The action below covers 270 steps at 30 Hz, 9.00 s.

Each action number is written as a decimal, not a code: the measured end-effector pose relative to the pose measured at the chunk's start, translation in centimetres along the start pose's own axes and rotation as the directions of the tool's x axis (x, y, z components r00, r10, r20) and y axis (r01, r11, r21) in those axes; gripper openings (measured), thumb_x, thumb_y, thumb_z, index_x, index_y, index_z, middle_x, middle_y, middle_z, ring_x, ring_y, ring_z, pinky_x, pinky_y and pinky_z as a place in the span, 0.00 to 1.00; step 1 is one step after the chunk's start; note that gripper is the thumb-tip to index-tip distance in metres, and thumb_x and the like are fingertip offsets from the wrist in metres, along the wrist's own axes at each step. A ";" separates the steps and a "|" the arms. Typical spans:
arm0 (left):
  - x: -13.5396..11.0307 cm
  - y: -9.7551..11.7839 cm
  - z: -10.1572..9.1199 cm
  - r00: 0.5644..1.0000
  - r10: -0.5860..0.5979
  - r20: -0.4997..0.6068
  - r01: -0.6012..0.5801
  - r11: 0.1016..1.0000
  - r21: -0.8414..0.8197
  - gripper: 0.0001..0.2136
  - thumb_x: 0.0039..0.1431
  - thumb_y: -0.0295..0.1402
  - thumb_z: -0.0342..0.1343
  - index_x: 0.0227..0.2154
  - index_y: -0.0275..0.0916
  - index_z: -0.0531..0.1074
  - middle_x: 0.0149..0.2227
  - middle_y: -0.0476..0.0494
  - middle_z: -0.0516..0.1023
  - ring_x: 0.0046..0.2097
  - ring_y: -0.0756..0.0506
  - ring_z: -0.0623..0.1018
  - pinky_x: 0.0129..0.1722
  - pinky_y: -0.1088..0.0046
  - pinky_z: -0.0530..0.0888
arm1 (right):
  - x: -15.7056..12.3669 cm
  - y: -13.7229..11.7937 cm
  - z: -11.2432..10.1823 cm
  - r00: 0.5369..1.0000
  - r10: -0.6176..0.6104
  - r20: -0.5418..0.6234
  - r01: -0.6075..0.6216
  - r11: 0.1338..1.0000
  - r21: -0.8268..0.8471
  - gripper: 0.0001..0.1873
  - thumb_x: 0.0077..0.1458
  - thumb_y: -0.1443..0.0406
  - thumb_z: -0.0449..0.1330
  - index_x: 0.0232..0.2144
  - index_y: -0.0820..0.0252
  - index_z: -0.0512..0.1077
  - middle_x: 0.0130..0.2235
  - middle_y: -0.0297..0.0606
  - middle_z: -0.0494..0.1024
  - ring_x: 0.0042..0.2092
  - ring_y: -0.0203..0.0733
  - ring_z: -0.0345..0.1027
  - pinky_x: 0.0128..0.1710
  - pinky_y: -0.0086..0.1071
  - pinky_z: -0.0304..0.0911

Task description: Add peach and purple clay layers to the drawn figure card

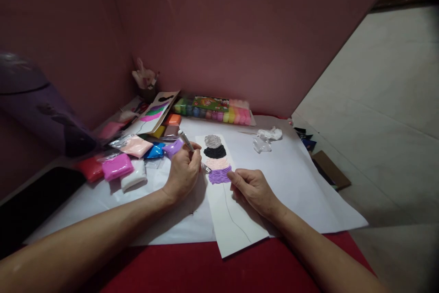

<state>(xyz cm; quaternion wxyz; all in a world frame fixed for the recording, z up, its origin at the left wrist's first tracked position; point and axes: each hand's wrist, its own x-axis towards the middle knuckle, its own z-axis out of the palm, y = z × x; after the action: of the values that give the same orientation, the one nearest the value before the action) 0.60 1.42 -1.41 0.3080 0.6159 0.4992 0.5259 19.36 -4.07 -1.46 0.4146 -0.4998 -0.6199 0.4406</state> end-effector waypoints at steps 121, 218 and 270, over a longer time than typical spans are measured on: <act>-0.4 0.0 -0.2 0.997 0.074 -0.007 -0.074 0.997 -0.036 0.05 0.61 0.32 0.49 0.36 0.38 0.68 0.18 0.55 0.65 0.20 0.51 0.68 0.23 0.74 0.65 | 0.1 0.0 0.0 1.000 -0.015 0.003 0.015 1.000 -0.020 0.27 0.59 0.50 0.57 0.16 0.59 0.65 0.15 0.31 0.67 0.20 0.33 0.62 0.22 0.28 0.58; -0.4 -0.1 0.0 0.996 0.085 0.015 -0.085 0.996 -0.032 0.04 0.60 0.31 0.49 0.36 0.40 0.68 0.24 0.53 0.69 0.25 0.51 0.69 0.27 0.74 0.66 | 0.0 -0.3 0.0 1.000 -0.009 0.001 0.009 0.999 -0.039 0.27 0.59 0.49 0.57 0.17 0.60 0.67 0.16 0.32 0.68 0.20 0.33 0.62 0.21 0.28 0.58; -0.1 -0.2 -0.2 0.993 0.081 -0.089 -0.089 0.991 -0.096 0.03 0.59 0.31 0.50 0.35 0.40 0.68 0.18 0.56 0.63 0.20 0.51 0.66 0.23 0.75 0.64 | -0.1 -0.5 0.0 1.000 -0.017 0.000 0.017 0.998 -0.054 0.26 0.59 0.51 0.57 0.16 0.60 0.66 0.16 0.32 0.67 0.20 0.32 0.59 0.21 0.28 0.56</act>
<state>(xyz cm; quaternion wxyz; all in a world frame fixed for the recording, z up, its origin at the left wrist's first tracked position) 0.40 1.40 -1.58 0.2942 0.5977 0.4582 0.5885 19.26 -4.18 -1.00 0.4050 -0.5056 -0.6358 0.4198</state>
